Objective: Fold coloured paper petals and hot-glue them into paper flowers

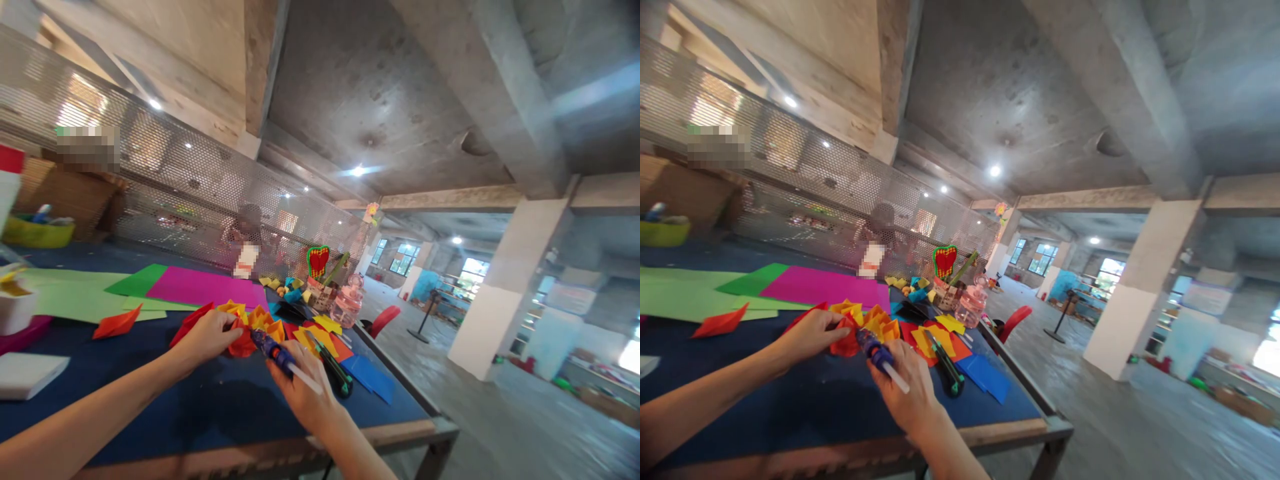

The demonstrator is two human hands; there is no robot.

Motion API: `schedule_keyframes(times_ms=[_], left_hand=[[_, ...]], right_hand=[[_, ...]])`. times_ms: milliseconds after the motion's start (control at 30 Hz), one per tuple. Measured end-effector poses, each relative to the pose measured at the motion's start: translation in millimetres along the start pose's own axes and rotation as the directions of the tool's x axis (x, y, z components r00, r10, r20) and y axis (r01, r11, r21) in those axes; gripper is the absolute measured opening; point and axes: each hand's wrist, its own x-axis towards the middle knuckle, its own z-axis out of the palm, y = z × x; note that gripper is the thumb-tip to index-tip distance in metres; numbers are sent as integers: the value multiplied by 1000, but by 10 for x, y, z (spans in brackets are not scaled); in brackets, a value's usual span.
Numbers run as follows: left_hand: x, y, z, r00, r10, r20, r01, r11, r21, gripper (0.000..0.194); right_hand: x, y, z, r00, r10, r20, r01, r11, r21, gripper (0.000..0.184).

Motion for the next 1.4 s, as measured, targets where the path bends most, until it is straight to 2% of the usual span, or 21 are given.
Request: schedule_keyframes(times_ms=[300,967,1400], left_hand=[[-12,16,0,1000,16,-2,-16,1000,22,30],[18,-44,16,999,43,-18,-43,999,15,30],[1,-39,23,1000,15,16,-16,999,36,27]], right_hand=[[0,24,23,999,-35,-14,35,999,-20,21],[-43,40,-19,998,-28,-50,28,1000,-8,19],[15,-8,-12,1000,-23,0,23,1000,3,17]])
